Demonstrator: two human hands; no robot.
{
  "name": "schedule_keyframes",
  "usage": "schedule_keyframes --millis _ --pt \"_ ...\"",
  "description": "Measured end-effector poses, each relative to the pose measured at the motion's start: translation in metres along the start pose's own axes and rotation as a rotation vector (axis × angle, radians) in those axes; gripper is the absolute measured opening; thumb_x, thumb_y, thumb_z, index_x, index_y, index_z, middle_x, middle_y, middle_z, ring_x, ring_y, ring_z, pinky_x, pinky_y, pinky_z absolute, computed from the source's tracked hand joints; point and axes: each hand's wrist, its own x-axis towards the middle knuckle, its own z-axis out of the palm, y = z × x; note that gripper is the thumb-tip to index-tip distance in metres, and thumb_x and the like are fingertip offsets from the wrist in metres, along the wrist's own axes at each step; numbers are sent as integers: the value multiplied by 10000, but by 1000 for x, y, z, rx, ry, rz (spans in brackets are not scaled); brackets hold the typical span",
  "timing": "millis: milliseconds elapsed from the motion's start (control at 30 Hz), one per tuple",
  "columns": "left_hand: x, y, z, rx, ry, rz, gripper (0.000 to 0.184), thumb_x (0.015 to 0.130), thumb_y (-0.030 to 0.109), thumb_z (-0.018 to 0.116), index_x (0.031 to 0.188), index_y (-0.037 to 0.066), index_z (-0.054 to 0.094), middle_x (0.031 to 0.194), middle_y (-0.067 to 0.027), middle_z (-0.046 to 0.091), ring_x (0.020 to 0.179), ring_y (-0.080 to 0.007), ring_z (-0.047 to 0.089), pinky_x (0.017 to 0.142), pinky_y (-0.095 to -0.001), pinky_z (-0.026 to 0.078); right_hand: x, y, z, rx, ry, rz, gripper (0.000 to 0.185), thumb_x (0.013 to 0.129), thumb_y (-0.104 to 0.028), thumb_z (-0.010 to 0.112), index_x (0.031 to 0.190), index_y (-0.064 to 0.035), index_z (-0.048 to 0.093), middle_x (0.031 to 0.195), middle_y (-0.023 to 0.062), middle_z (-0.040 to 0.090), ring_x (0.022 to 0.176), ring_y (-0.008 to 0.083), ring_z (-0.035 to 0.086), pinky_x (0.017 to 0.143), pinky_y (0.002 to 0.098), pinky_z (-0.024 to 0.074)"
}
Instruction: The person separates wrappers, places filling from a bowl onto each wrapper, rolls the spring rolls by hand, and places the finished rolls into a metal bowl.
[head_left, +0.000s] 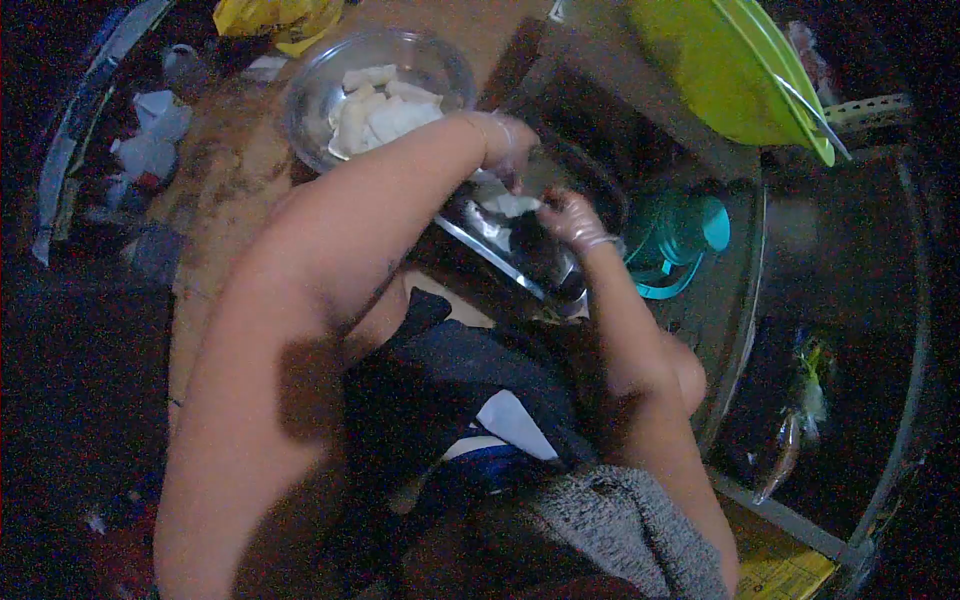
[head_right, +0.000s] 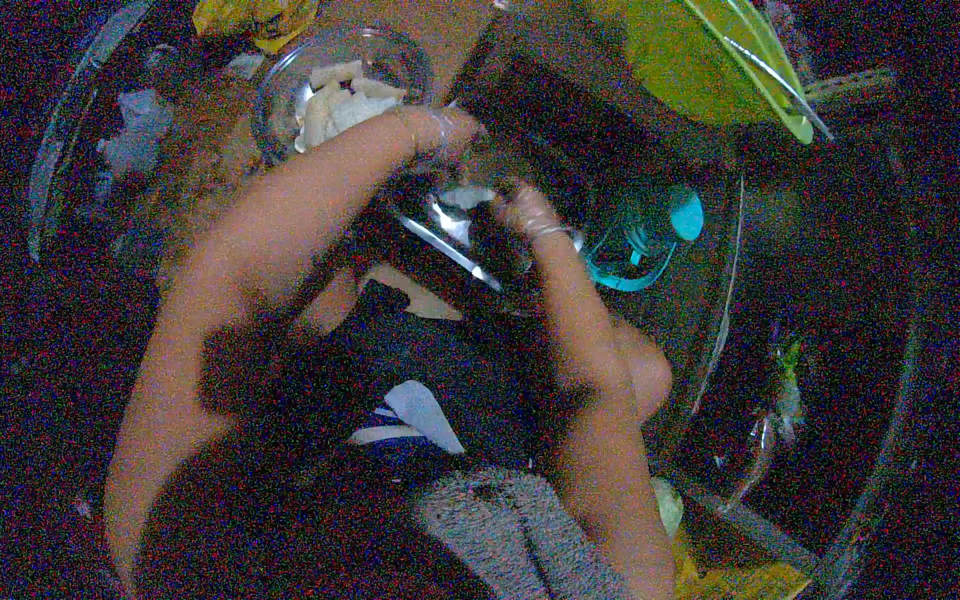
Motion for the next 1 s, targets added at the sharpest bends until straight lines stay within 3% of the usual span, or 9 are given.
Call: schedule_keyframes --millis 33,67,167,200,433,533,667,967,1000 --pt "-4 3 6 -96 69 25 647 596 358 792 1122 46 581 1050 -166 626 991 -321 592 844 -409 465 -1 -20 -13 235 23 -9 84 788 -83 562 861 -53 589 819 84 624 783 186 589 719 316 458" --pt "-5 8 9 -193 138 52 721 561 372 822 1148 40 567 1043 -169 628 990 -326 590 841 -412 459 -5 -37 -39 -23 52 42 109 738 -48 601 844 -67 584 786 11 581 737 124 546 680 273 442" --pt "6 26 10 -263 186 134 709 556 427 812 1100 61 542 991 -156 635 941 -322 603 794 -395 485 -26 -65 -86 473 -20 -19 155 774 -126 627 919 -83 596 820 18 615 709 127 546 648 303 468" --pt "3 36 7 -336 282 152 575 590 402 799 997 62 578 921 -135 647 864 -309 619 752 -382 488 -36 -80 -103 504 -30 30 147 768 -116 616 907 -78 587 821 26 606 704 118 534 641 271 450" --pt "4 51 -14 -528 332 184 300 704 309 730 845 71 614 753 -66 627 696 -162 580 650 -327 472 -75 -88 -141 1021 17 61 315 747 -128 626 1034 -15 561 947 90 605 840 195 575 771 286 452" --pt "3 47 -14 -529 381 168 215 736 255 713 833 81 631 767 -49 633 701 -142 579 645 -310 473 -64 -75 -125 950 17 -7 376 761 -166 671 1083 -11 556 1008 103 609 926 205 573 834 301 447" --pt "2 41 -27 -407 385 107 219 728 248 714 843 79 636 791 -58 639 706 -155 587 652 -314 478 -41 -65 -108 442 78 -71 387 727 -117 728 1067 -15 575 992 62 620 908 164 575 825 291 449" --pt "-18 28 -69 -372 276 79 185 748 217 690 855 76 638 805 -38 647 762 -145 582 732 -311 470 -50 -97 -156 378 -22 -8 216 775 -129 671 953 -13 634 860 24 639 773 113 563 727 268 469" --pt "-16 24 -68 -514 247 185 186 759 225 686 854 72 639 789 -24 648 746 -135 580 728 -310 469 -52 -102 -158 433 -24 -7 176 766 -77 662 921 -2 625 827 30 624 759 119 561 713 250 447"
